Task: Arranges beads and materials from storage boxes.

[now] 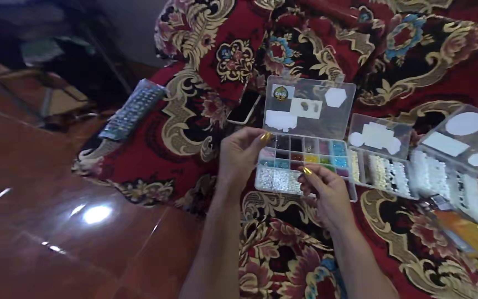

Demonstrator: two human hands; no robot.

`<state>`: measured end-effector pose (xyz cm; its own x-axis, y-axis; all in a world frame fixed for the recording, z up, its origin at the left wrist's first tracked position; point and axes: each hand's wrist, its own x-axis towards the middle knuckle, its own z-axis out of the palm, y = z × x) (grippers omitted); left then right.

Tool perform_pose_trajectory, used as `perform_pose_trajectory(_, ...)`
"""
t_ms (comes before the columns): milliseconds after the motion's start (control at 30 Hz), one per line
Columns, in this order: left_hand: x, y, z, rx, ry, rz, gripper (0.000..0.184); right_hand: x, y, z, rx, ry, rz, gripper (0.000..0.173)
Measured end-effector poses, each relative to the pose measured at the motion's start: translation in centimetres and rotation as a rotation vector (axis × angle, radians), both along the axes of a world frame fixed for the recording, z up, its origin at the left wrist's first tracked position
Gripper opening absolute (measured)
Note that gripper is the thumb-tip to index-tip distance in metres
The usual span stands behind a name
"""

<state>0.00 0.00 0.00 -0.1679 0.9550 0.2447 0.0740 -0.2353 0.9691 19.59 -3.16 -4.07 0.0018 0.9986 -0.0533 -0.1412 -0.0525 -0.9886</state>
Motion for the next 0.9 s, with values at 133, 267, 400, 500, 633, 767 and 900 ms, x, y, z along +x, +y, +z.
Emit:
perform_pose_trajectory(133,0.8,2.3,-4.0,-0.261,0.527,0.080,0.018,0.2,0.1,-0.2,0.031,0.020,-0.010,0.019)
perform_pose_trajectory(267,2.0,3.3,-5.8,-0.381,0.789,0.048,0.015,0.3,0.1,-0.3,0.035,0.043,-0.020,0.017)
perform_pose_trajectory(400,2.4,4.0,-7.3,-0.483,0.856,0.010,0.021,0.5,0.1,-0.2,0.023,0.046,-0.018,0.017)
perform_pose_trajectory(500,2.4,4.3,-7.9,-0.501,0.868,-0.004,0.023,0.4,0.1,-0.2,0.028,0.060,-0.020,0.017)
perform_pose_trajectory(633,2.5,4.3,-7.9,-0.533,0.876,-0.024,0.025,0.3,0.2,-0.2,0.029,0.072,-0.022,0.017)
perform_pose_trajectory(767,2.8,4.5,-8.2,-0.544,0.874,-0.068,0.026,0.4,0.2,-0.4,0.028,0.049,-0.027,0.018)
perform_pose_trajectory(900,2.5,4.6,-8.4,-0.541,0.884,-0.086,0.029,0.4,0.3,-1.0,0.052,0.014,-0.022,0.017)
